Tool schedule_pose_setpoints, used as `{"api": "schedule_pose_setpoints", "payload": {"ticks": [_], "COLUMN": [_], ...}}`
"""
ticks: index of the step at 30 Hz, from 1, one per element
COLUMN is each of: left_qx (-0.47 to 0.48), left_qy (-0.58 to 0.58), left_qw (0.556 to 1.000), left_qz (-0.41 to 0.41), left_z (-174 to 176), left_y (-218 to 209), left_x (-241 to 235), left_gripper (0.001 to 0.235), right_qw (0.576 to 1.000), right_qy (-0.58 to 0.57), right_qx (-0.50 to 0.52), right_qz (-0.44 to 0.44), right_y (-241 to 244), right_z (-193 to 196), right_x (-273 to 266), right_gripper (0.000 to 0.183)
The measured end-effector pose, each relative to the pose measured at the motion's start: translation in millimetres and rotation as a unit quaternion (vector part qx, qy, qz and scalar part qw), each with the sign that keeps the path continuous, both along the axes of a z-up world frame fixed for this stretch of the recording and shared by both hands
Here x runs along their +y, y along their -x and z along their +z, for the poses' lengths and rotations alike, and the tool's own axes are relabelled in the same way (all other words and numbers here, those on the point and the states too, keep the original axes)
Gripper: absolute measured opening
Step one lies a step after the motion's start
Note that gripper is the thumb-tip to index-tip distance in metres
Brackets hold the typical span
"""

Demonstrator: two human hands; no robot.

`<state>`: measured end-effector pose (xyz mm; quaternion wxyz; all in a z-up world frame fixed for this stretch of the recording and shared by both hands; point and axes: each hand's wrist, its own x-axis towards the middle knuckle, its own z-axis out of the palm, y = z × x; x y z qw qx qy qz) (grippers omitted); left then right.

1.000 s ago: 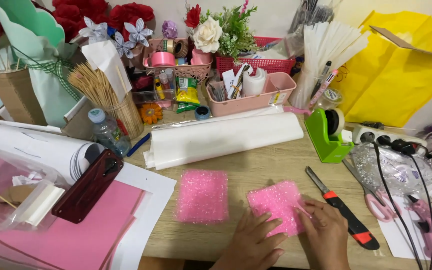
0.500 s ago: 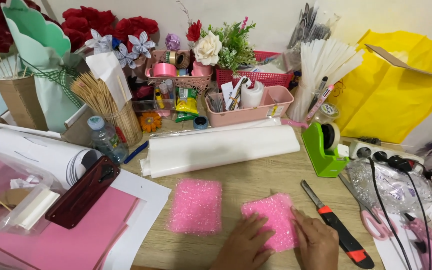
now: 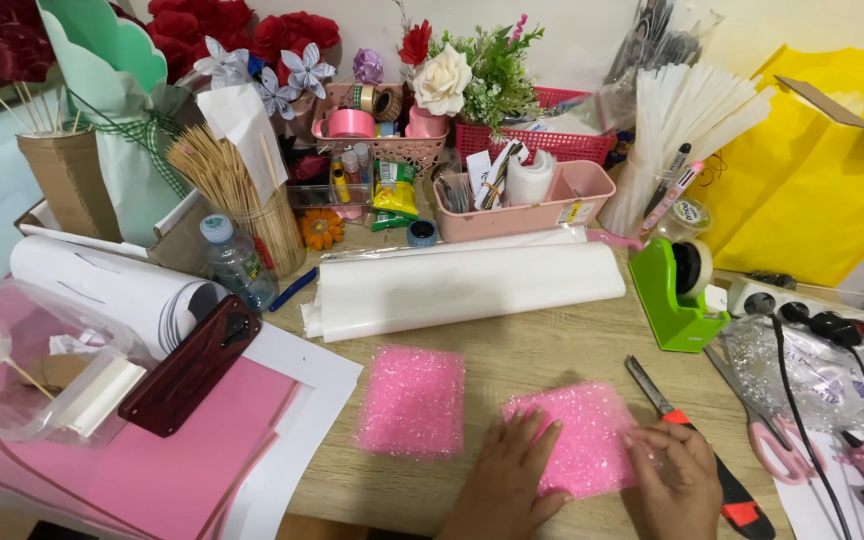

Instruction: The person arranges pink bubble wrap sheets on a wooden work table. They repeatedly pick up, unfold, and place the sheets side by side, smoothing them with their hands. The workspace contains craft supplies including scissors, a utility knife, and floral decorations.

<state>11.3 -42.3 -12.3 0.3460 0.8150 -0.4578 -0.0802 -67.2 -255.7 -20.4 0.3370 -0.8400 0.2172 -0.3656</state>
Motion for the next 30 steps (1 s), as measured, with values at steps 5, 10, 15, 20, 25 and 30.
{"api": "schedule_pose_setpoints", "payload": {"ticks": [5,10,15,20,25,30], "left_qx": [-0.002,0.012,-0.077,-0.119,-0.113,-0.054], "left_qy": [-0.015,-0.045,0.006,0.075,0.073,0.061], "left_qw": [1.000,0.999,0.997,0.990,0.990,0.997], "left_qz": [0.012,0.021,0.020,0.028,0.026,0.017], "left_z": [-3.1,7.6,17.2,7.9,6.2,10.1], "left_y": [1.4,2.3,4.8,5.3,5.6,5.5], "left_x": [-1.5,1.8,8.6,10.8,10.4,11.2], "left_gripper": [0.075,0.073,0.075,0.074,0.069,0.067], "right_qw": [0.975,0.988,0.959,0.981,0.959,0.870], "right_qy": [-0.223,0.031,0.265,0.068,-0.156,-0.427], "right_qx": [0.015,0.148,0.063,0.158,0.206,0.112], "right_qz": [0.018,0.000,0.079,0.085,0.119,0.221], "right_y": [-2.6,-0.2,-9.3,-15.5,-18.8,-23.5], "right_z": [12.0,-2.5,19.6,51.5,44.7,32.0], "right_x": [-8.0,-34.3,-14.5,8.7,5.1,-5.6], "right_gripper": [0.012,0.016,0.003,0.018,0.015,0.006]}}
